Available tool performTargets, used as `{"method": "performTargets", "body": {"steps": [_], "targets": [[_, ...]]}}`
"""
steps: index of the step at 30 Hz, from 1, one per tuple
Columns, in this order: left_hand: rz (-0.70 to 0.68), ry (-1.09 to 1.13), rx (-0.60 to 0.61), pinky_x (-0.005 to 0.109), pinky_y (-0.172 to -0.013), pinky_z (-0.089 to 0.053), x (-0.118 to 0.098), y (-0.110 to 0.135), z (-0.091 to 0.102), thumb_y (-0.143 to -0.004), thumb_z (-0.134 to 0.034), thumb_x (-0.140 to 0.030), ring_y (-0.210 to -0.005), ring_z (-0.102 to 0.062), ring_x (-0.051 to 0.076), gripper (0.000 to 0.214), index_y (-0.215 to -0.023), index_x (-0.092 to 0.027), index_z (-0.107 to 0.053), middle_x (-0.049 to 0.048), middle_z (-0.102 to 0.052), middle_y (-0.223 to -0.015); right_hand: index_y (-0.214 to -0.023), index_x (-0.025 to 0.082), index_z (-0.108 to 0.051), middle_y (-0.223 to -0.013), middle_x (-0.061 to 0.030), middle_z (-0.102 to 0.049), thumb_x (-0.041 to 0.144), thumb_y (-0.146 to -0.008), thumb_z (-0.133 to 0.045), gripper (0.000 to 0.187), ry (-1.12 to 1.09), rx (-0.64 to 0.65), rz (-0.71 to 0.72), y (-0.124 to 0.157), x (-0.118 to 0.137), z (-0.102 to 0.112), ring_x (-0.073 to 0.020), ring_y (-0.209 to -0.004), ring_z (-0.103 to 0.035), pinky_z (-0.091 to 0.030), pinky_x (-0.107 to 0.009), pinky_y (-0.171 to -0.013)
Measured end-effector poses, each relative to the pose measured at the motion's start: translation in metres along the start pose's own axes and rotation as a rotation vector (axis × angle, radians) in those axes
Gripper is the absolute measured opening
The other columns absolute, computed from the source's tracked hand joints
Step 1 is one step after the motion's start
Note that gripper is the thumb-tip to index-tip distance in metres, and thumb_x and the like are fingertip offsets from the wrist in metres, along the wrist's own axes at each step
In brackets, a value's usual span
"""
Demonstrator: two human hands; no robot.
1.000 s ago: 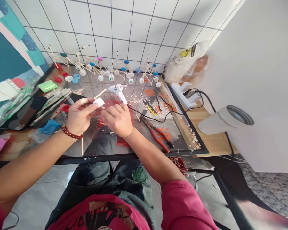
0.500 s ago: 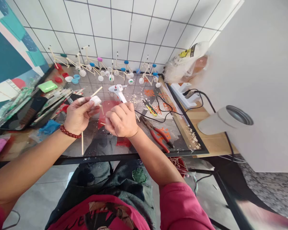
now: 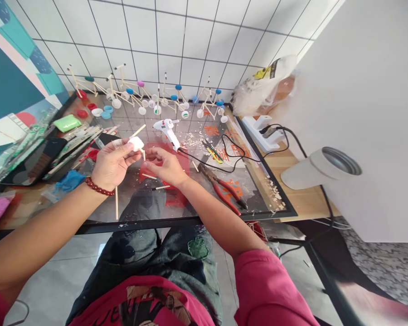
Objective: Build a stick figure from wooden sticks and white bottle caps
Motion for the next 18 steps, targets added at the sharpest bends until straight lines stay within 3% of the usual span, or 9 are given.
{"method": "performTargets", "body": {"steps": [5, 12, 18], "targets": [[0.038, -0.011, -0.014, 0.024, -0.067, -0.059, 0.005, -0.003, 0.003, -0.06, -0.084, -0.021, -0.069, -0.071, 0.013, 0.026, -0.079, -0.015, -0.067, 0.0018, -0.074, -0.076, -0.085, 0.017, -0.068, -0.086, -0.0014, -0.072, 0.03, -0.08, -0.06, 0.015, 0.047, -0.025, -0.027, -0.002, 0.004, 0.006, -0.015, -0.083, -0.065, -0.051, -0.031, -0.084], [0.043, -0.022, -0.024, 0.024, -0.068, -0.059, 0.008, -0.004, 0.003, -0.06, -0.083, -0.019, -0.068, -0.07, 0.013, 0.024, -0.077, -0.015, -0.067, 0.0016, -0.072, -0.073, -0.096, 0.016, -0.071, -0.096, -0.0035, -0.074, 0.039, -0.079, -0.067, 0.028, 0.073, -0.004, -0.035, 0.0, 0.005, 0.003, -0.0166, -0.088, -0.065, -0.05, -0.032, -0.087], [0.076, -0.091, -0.003, 0.026, -0.068, -0.058, 0.013, -0.009, 0.009, -0.056, -0.086, -0.022, -0.073, -0.07, 0.014, 0.028, -0.077, -0.015, -0.07, 0.0023, -0.073, -0.078, -0.088, 0.018, -0.072, -0.087, -0.0015, -0.074, 0.031, -0.084, -0.061, 0.017, 0.281, -0.074, 0.027, 0.0, 0.004, 0.014, -0.0145, -0.078, -0.064, -0.049, -0.027, -0.076]]}}
Point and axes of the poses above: each hand's wrist, its own y-axis away from the middle knuckle, its own z-axis out of the back of the hand, x = y × z, the point moved 4 cm from there along -y, towards the middle knuckle
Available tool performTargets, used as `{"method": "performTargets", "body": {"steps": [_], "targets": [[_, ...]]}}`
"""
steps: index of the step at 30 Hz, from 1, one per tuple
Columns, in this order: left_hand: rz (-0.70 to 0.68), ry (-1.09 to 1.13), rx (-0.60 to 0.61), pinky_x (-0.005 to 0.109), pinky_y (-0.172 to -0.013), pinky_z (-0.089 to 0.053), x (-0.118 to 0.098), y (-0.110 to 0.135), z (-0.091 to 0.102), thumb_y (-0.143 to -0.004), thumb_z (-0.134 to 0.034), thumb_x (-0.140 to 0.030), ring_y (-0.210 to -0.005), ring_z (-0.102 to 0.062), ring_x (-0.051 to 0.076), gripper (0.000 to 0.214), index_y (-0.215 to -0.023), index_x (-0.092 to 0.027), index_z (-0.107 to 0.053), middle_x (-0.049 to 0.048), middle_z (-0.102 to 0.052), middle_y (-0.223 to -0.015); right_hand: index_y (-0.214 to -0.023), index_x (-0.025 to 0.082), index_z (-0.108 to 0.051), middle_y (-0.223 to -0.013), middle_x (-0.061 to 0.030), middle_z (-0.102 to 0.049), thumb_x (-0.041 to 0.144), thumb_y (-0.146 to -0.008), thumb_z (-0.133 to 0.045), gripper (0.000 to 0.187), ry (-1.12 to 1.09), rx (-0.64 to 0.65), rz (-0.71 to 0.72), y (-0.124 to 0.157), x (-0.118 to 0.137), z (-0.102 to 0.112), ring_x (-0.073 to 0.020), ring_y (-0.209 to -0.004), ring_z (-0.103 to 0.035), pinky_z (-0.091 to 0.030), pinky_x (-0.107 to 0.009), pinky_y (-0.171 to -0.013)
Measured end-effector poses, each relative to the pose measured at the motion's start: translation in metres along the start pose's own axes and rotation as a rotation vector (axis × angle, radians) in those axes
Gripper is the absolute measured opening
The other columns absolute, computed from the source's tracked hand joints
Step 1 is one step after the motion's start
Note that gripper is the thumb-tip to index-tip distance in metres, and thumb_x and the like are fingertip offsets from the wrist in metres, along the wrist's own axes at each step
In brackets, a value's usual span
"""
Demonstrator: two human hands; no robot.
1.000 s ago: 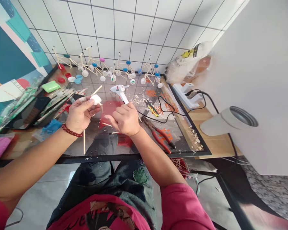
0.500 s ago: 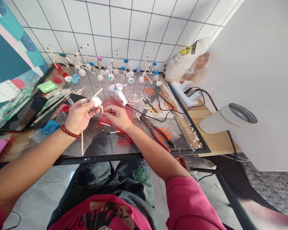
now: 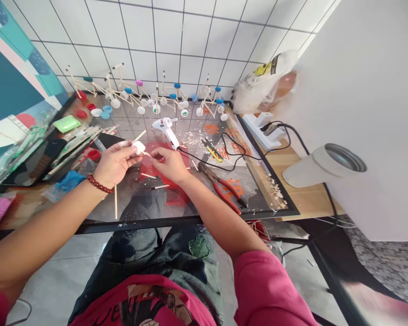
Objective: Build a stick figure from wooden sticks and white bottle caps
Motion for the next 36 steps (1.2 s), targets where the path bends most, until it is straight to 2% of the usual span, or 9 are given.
{"method": "performTargets", "body": {"steps": [4, 7, 12, 18, 24, 28, 31, 36], "targets": [[-0.039, -0.148, 0.024, 0.028, -0.073, -0.058, 0.006, -0.005, 0.004, -0.053, -0.088, -0.026, -0.076, -0.068, 0.015, 0.032, -0.079, -0.015, -0.074, 0.0031, -0.072, -0.082, -0.087, 0.02, -0.074, -0.085, -0.0013, -0.076, 0.02, -0.084, -0.063, 0.012, 0.204, 0.004, 0.113, 0.0, -0.004, 0.013, -0.0152, -0.078, -0.065, -0.048, -0.027, -0.078], [-0.104, -0.324, 0.056, 0.03, -0.075, -0.056, 0.009, -0.007, 0.006, -0.056, -0.088, -0.03, -0.076, -0.067, 0.016, 0.035, -0.085, -0.014, -0.076, 0.0032, -0.072, -0.083, -0.085, 0.02, -0.075, -0.084, -0.0034, -0.075, 0.017, -0.084, -0.066, 0.009, 0.319, 0.01, 0.189, 0.0, -0.008, 0.015, -0.0171, -0.08, -0.066, -0.048, -0.03, -0.081], [-0.186, -0.527, 0.097, 0.031, -0.077, -0.054, 0.012, -0.01, 0.01, -0.062, -0.086, -0.033, -0.078, -0.065, 0.016, 0.045, -0.102, -0.016, -0.076, 0.0022, -0.071, -0.083, -0.083, 0.02, -0.076, -0.083, -0.0049, -0.073, 0.02, -0.084, -0.07, 0.006, 0.379, 0.008, 0.201, 0.0, -0.014, 0.011, -0.0187, -0.081, -0.065, -0.047, -0.032, -0.082], [-0.166, -0.521, 0.097, 0.031, -0.077, -0.054, 0.014, -0.012, 0.013, -0.063, -0.086, -0.036, -0.076, -0.065, 0.016, 0.045, -0.104, -0.018, -0.078, 0.0034, -0.073, -0.087, -0.086, 0.019, -0.078, -0.085, -0.0056, -0.071, 0.018, -0.086, -0.069, 0.009, 0.321, 0.048, 0.188, 0.001, -0.018, 0.008, -0.0175, -0.082, -0.064, -0.047, -0.03, -0.081], [-0.169, -0.531, 0.097, 0.028, -0.068, -0.054, 0.015, -0.015, 0.015, -0.063, -0.086, -0.033, -0.069, -0.064, 0.015, 0.05, -0.11, -0.019, -0.077, 0.0041, -0.075, -0.088, -0.087, 0.019, -0.075, -0.086, -0.0051, -0.071, 0.016, -0.087, -0.065, 0.01, 0.37, 0.095, 0.231, 0.003, -0.01, 0.005, -0.017, -0.081, -0.062, -0.046, -0.03, -0.079], [-0.192, -0.6, 0.08, 0.027, -0.062, -0.051, 0.012, -0.016, 0.016, -0.066, -0.081, -0.028, -0.06, -0.062, 0.014, 0.036, -0.101, -0.019, -0.08, 0.0037, -0.074, -0.08, -0.088, 0.019, -0.074, -0.087, -0.0046, -0.072, 0.015, -0.085, -0.063, 0.012, 0.408, 0.076, 0.204, 0.004, -0.009, 0.005, -0.0169, -0.081, -0.063, -0.045, -0.03, -0.081], [-0.188, -0.662, 0.069, 0.028, -0.064, -0.051, 0.013, -0.017, 0.017, -0.067, -0.078, -0.026, -0.058, -0.062, 0.015, 0.031, -0.098, -0.019, -0.08, 0.002, -0.072, -0.072, -0.09, 0.019, -0.075, -0.091, -0.0052, -0.072, 0.013, -0.084, -0.063, 0.015, 0.437, 0.076, 0.199, 0.004, -0.012, 0.004, -0.0173, -0.083, -0.064, -0.045, -0.031, -0.081], [-0.186, -0.74, 0.148, 0.029, -0.07, -0.051, 0.013, -0.022, 0.014, -0.068, -0.072, -0.02, -0.063, -0.061, 0.016, 0.043, -0.111, -0.02, -0.077, 0.002, -0.071, -0.075, -0.09, 0.02, -0.075, -0.092, -0.0055, -0.073, 0.01, -0.081, -0.062, 0.018, 0.448, 0.072, 0.2, 0.004, -0.014, 0.004, -0.0179, -0.085, -0.065, -0.045, -0.031, -0.082]]}}
Point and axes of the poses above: each hand's wrist, its own y-axis away from the middle knuckle, its own z-axis out of the back of the hand, x = y × z, the point moved 4 cm from there along -y, towards the middle knuckle
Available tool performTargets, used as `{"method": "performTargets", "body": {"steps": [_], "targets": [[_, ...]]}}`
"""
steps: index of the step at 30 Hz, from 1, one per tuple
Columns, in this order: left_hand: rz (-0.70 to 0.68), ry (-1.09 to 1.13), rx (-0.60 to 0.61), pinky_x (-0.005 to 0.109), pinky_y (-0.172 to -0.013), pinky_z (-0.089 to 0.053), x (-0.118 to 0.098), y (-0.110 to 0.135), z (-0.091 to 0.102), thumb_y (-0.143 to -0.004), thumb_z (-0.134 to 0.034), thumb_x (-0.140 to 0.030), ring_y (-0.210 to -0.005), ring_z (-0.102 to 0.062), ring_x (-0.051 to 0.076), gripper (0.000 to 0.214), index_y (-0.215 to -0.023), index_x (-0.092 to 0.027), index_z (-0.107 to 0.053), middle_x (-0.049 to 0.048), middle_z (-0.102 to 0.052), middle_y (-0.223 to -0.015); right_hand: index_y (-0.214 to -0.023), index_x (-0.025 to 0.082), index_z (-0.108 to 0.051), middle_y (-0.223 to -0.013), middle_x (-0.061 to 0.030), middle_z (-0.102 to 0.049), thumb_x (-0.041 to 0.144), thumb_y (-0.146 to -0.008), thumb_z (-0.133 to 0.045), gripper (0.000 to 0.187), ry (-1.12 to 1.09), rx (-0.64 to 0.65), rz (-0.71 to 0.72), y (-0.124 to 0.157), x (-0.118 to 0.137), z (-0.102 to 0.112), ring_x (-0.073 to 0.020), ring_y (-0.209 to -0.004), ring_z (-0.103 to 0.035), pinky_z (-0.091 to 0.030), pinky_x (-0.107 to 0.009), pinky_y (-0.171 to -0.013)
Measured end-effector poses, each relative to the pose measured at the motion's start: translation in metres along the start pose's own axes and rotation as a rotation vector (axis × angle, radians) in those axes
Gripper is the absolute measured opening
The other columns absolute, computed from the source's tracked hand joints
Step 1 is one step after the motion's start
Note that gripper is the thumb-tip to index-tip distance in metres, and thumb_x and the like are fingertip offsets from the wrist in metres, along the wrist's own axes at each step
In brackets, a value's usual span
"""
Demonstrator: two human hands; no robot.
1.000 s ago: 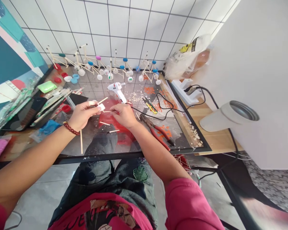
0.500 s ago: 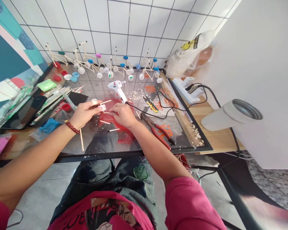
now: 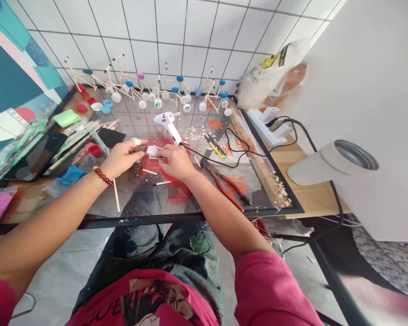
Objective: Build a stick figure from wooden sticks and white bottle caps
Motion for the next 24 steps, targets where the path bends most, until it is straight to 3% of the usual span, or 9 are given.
{"method": "performTargets", "body": {"steps": [6, 13, 18, 24], "targets": [[-0.053, -0.144, 0.12, 0.029, -0.077, -0.051, -0.014, -0.003, -0.005, -0.066, -0.071, -0.016, -0.068, -0.062, 0.018, 0.049, -0.114, -0.021, -0.077, 0.0005, -0.068, -0.072, -0.093, 0.019, -0.076, -0.092, -0.0069, -0.071, 0.013, -0.083, -0.06, 0.021, -0.003, -0.001, 0.03, 0.0, 0.0, 0.0, -0.0192, -0.085, -0.066, -0.046, -0.032, -0.082], [-0.102, -0.102, 0.018, 0.03, -0.076, -0.053, -0.009, 0.0, -0.002, -0.064, -0.076, -0.02, -0.071, -0.065, 0.019, 0.03, -0.094, -0.021, -0.08, 0.0024, -0.073, -0.076, -0.093, 0.021, -0.075, -0.095, -0.0064, -0.072, 0.013, -0.083, -0.06, 0.02, 0.009, 0.018, -0.008, 0.0, 0.001, 0.001, -0.0202, -0.09, -0.065, -0.046, -0.034, -0.086], [-0.134, -0.1, -0.075, 0.031, -0.075, -0.054, -0.002, 0.002, 0.002, -0.063, -0.08, -0.021, -0.071, -0.067, 0.019, 0.028, -0.091, -0.02, -0.081, 0.003, -0.074, -0.076, -0.095, 0.021, -0.075, -0.095, -0.0055, -0.073, 0.012, -0.083, -0.06, 0.021, 0.004, 0.018, -0.014, 0.001, 0.002, 0.003, -0.0201, -0.09, -0.065, -0.045, -0.035, -0.088], [-0.094, -0.033, -0.105, 0.03, -0.077, -0.055, -0.001, 0.002, 0.003, -0.057, -0.084, -0.017, -0.071, -0.068, 0.018, 0.028, -0.085, -0.019, -0.08, 0.0032, -0.074, -0.076, -0.095, 0.021, -0.075, -0.096, -0.0056, -0.072, 0.014, -0.085, -0.06, 0.02, -0.001, 0.01, -0.001, 0.001, 0.001, 0.002, -0.0197, -0.091, -0.064, -0.044, -0.034, -0.087]]}}
Point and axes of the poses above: each hand's wrist, its own y-axis away from the middle knuckle, its own z-axis out of the back of the hand, x = y × z, the point moved 4 cm from there along -y, towards the middle knuckle
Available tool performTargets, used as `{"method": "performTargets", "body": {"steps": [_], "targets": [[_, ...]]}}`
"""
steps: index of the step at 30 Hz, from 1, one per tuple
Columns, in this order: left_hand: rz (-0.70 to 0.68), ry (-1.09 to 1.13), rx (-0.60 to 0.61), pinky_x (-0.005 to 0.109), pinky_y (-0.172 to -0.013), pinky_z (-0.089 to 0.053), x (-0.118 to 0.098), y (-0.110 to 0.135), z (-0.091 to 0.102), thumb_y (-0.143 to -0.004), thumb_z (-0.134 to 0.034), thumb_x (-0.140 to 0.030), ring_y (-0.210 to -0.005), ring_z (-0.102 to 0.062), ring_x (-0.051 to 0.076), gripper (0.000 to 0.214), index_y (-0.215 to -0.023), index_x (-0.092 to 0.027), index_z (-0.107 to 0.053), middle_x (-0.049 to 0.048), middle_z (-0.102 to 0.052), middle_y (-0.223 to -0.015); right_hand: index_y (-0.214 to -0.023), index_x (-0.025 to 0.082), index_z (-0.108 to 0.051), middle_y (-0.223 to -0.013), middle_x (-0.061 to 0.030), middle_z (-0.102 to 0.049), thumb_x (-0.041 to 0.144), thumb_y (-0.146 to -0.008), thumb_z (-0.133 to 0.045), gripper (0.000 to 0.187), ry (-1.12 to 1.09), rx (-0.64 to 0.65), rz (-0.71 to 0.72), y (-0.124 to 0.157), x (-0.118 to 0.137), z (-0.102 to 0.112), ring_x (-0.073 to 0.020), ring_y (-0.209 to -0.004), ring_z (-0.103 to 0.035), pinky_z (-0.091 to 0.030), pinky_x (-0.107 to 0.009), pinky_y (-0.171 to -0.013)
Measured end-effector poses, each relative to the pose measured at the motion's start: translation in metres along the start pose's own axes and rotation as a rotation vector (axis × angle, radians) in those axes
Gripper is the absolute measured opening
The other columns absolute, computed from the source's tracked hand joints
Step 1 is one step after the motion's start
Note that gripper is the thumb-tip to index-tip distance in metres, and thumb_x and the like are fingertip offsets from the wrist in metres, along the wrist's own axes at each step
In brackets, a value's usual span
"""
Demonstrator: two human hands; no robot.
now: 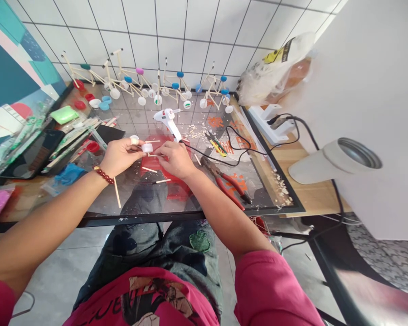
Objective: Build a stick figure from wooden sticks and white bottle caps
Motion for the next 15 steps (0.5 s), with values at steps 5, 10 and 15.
{"method": "performTargets", "body": {"steps": [5, 10, 15], "targets": [[0.004, -0.009, 0.002, 0.03, -0.076, -0.056, -0.0014, -0.0002, -0.0005, -0.056, -0.084, -0.017, -0.072, -0.069, 0.018, 0.028, -0.084, -0.019, -0.08, 0.0025, -0.074, -0.075, -0.095, 0.022, -0.076, -0.095, -0.0061, -0.071, 0.014, -0.086, -0.06, 0.02, -0.007, 0.003, 0.007, 0.0002, -0.0015, -0.0013, -0.0199, -0.09, -0.064, -0.044, -0.035, -0.087], [-0.011, -0.021, 0.01, 0.03, -0.075, -0.056, -0.0006, -0.0002, -0.0015, -0.058, -0.083, -0.018, -0.07, -0.068, 0.018, 0.029, -0.086, -0.019, -0.081, 0.0029, -0.074, -0.074, -0.096, 0.021, -0.077, -0.094, -0.0068, -0.07, 0.016, -0.087, -0.06, 0.02, -0.004, -0.003, 0.015, -0.0001, -0.0013, -0.0009, -0.02, -0.089, -0.064, -0.045, -0.035, -0.086], [-0.015, -0.034, -0.004, 0.03, -0.075, -0.056, -0.0022, 0.0001, -0.0014, -0.059, -0.082, -0.016, -0.069, -0.068, 0.018, 0.027, -0.086, -0.019, -0.081, 0.0025, -0.074, -0.073, -0.096, 0.021, -0.078, -0.09, -0.0063, -0.069, 0.015, -0.087, -0.059, 0.022, -0.001, -0.016, 0.02, -0.0005, -0.0004, -0.0003, -0.0194, -0.086, -0.063, -0.047, -0.034, -0.084]]}}
Point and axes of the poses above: each hand's wrist, its own y-axis away from the middle knuckle, its own z-axis out of the back of the hand, x = y × z, the point moved 4 cm from there along -y, towards the middle knuckle
